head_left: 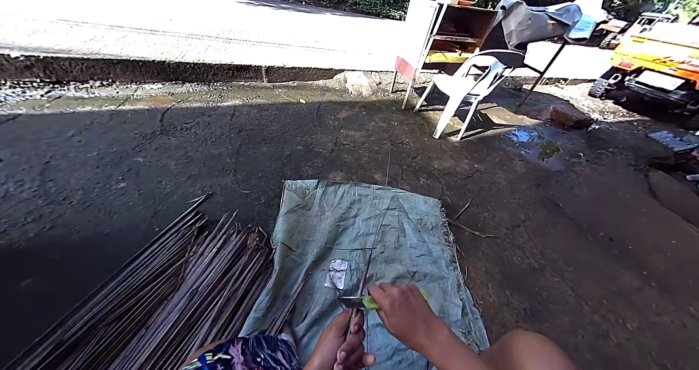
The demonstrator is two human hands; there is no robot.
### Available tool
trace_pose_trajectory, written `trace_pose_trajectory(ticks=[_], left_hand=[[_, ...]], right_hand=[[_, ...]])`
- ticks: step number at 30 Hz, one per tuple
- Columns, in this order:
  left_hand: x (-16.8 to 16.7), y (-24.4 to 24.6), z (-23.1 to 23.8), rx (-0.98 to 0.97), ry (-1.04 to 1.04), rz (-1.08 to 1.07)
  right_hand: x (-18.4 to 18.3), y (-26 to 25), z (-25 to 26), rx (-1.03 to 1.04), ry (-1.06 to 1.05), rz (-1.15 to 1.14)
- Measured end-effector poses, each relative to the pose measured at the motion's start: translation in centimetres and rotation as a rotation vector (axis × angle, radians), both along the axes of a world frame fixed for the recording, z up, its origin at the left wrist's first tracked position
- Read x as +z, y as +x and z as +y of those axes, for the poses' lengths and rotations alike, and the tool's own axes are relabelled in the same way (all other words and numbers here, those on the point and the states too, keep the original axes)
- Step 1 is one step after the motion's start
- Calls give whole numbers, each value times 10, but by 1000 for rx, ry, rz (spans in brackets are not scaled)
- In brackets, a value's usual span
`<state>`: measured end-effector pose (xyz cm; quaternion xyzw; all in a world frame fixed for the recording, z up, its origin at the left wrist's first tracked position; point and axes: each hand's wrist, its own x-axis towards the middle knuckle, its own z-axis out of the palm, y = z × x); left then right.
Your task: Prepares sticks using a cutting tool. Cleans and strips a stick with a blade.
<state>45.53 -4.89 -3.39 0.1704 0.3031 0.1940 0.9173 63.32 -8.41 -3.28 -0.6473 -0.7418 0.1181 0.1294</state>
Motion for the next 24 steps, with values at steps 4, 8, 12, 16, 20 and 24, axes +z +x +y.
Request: trace_pose_trajectory(ticks=[4,8,12,16,20,24], left_hand=[[-2,3,1,8,-28,77],[0,6,4,-19,-14,104],[0,6,4,-41,-55,71],[4,5,4,-42,-69,80],[5,1,-2,-79,-51,101],[5,-6,-7,-93,-14,129]], right_hand=[[8,7,6,-79,-180,-115],[7,14,15,-168,-193,-134],[21,22,28,-240,-401,-128],[26,26,34,-260,-444,-144],[34,45,44,-428,-489,-137],[48,64,42,-553,-434,-97]])
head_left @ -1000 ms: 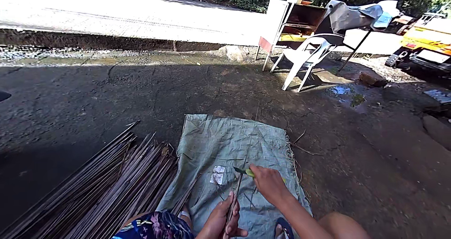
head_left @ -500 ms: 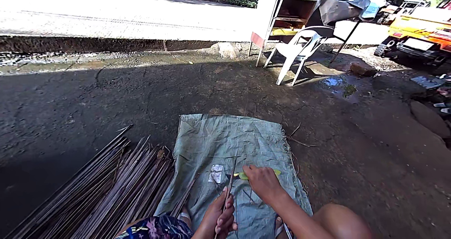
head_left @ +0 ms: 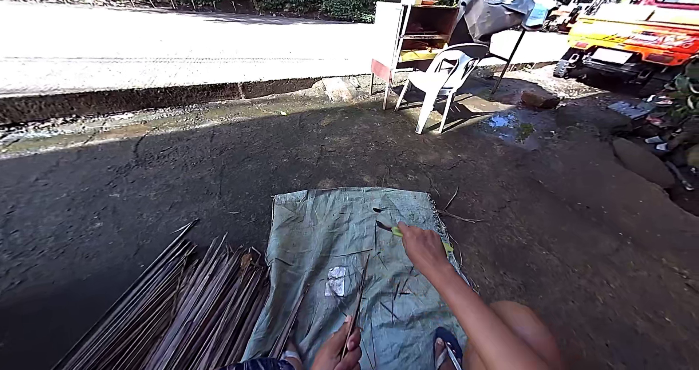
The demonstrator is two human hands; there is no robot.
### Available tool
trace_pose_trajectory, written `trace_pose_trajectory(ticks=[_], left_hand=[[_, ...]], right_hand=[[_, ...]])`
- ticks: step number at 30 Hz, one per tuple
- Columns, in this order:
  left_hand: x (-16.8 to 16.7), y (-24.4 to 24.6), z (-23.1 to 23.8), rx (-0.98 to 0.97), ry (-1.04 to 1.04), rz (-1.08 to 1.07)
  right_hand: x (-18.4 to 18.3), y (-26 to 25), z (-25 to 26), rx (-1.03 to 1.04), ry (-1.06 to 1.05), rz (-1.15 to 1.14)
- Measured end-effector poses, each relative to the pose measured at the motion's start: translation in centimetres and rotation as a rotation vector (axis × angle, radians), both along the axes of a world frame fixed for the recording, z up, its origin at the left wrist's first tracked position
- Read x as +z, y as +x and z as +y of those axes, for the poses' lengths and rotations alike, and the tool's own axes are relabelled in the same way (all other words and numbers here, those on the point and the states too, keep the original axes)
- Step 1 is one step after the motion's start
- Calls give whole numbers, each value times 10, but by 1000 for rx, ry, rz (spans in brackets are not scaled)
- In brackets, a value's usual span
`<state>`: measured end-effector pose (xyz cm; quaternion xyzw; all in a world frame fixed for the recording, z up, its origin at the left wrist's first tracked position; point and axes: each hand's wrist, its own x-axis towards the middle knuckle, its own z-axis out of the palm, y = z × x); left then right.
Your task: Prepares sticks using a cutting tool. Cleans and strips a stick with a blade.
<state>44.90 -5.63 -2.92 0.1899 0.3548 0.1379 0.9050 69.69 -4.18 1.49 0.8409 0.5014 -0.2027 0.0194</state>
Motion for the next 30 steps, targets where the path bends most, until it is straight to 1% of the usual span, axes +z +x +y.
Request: trace_pose_trajectory(ticks=[2,5,7,11,16,20,22,24,26,28,30], left_hand=[[-2,-2,4,22,15,1],[-3,-3,9,79,2,-37],[-4,-3,9,95,-23,-86],[-4,2,9,74,-74,-80],[-1,7,13,71,-67,-45],[1,3,4,-12,-36,-12],[2,2,0,-24,3,38],[1,2,2,-7,65,95],[0,2,6,24,119,130],[-2,2,9,48,155,133],[-1,4,8,45,194,149]], right_hand=[[0,-14,-10,90,42,106],[-15,-47,-28,384,49,266],[-20,-59,-32,483,-4,264],[-19,-51,-24,425,-66,124],[-20,-45,-15,352,-61,81],[-11,-13,-4,119,-95,48],[-4,1,-3,68,-78,51],[-2,-7,-10,147,-49,119],[-8,-32,-21,322,-14,217],[-19,-56,-32,460,6,265],[-23,-59,-31,475,-17,241]])
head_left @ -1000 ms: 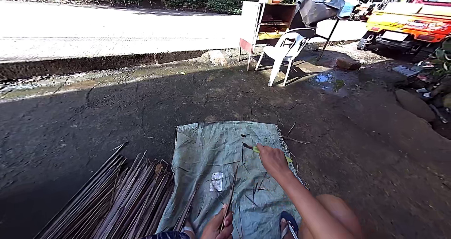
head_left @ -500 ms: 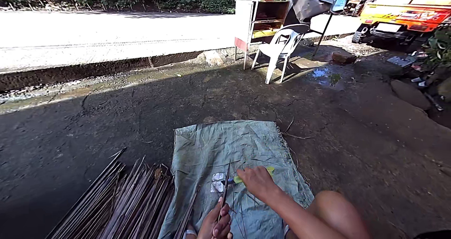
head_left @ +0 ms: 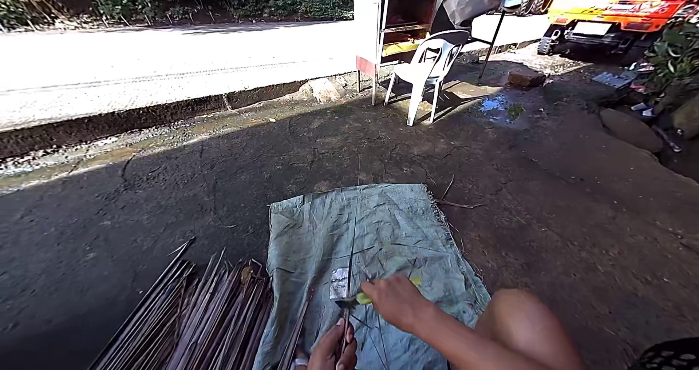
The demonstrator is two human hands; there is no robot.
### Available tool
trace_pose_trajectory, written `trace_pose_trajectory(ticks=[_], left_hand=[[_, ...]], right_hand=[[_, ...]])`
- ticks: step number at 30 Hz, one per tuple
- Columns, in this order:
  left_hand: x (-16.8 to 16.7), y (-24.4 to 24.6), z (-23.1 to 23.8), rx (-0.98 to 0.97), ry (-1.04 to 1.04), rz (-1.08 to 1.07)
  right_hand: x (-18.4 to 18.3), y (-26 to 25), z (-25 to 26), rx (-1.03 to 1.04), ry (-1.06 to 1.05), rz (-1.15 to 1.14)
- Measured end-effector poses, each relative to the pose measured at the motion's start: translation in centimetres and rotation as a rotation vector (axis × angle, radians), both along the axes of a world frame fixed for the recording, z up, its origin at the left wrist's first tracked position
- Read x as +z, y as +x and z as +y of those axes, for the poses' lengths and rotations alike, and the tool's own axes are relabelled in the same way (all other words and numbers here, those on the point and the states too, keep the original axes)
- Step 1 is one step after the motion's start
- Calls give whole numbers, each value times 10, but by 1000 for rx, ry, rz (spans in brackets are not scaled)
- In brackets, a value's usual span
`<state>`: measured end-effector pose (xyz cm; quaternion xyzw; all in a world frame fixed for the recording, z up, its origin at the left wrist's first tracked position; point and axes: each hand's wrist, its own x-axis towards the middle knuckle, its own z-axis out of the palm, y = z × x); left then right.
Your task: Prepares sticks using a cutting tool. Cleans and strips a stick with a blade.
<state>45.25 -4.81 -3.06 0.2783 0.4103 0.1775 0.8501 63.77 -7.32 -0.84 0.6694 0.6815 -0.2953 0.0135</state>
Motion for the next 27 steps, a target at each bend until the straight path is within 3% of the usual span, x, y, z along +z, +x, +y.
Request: trace_pose_trajectory(ticks=[5,13,15,18,21,27], left_hand=[[5,6,-8,-72,118,96],[7,0,-20,-109,129,51],[6,-1,-18,-61,121,75],[6,-2,-9,-12,93,88],[5,-1,-6,3,71,44],[1,3,-5,-50,38,16]], right_hand=[[6,34,18,-208,-50,-143],[15,75,24,-519,-57,-235],[19,64,19,-454,-55,-161],[9,20,1,-196,16,17],[-6,-8,-7,18,42,30],[-3,14,16,-80,-32,-158]])
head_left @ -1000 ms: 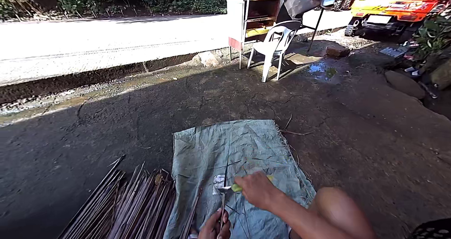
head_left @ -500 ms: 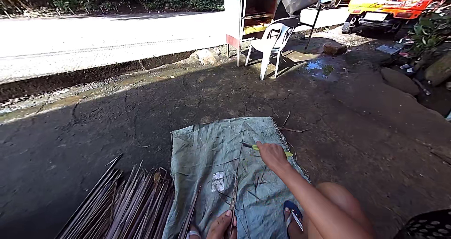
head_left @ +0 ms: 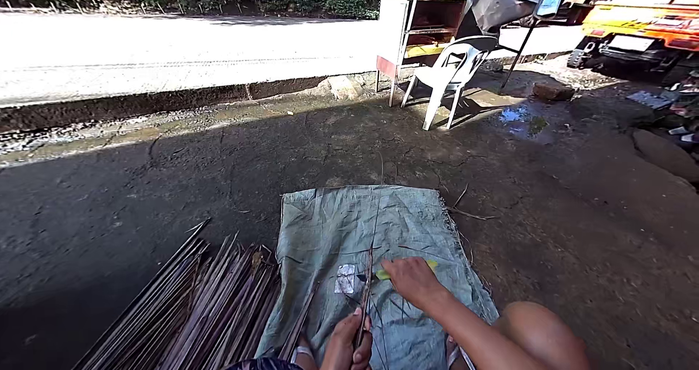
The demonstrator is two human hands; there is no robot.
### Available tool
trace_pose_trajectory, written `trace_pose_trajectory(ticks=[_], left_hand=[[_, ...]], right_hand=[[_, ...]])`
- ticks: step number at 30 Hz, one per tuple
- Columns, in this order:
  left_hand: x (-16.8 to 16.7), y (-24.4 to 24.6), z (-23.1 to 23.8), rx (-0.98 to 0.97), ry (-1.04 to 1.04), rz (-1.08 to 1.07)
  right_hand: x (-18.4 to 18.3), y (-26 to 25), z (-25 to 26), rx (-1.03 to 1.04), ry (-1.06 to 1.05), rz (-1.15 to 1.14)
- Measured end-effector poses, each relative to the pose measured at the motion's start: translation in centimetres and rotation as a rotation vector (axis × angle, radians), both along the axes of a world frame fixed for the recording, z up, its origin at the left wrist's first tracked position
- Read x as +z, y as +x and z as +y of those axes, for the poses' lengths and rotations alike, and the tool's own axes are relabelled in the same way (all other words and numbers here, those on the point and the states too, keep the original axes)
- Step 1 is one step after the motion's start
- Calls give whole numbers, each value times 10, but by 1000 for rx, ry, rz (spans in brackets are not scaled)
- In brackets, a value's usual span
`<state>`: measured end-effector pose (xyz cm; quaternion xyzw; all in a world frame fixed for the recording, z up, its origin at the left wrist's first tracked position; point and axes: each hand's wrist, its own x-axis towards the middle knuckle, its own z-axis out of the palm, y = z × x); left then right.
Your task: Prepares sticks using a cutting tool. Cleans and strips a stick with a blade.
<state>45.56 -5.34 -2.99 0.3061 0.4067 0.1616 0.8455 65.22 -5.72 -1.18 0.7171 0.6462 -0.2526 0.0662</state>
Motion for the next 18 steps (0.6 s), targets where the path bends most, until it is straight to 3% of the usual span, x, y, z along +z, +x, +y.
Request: trace_pose_trajectory(ticks=[10,15,18], left_hand=[[5,-5,-9,-86,88,51],[2,-5,-5,-29,156,105],[0,-3,-5,-64,265,184]], right_hand=[[16,42,14,-292,-8,-77],[7,-9,-14,25,20,146],[-1,-18,-17,113,3,91]])
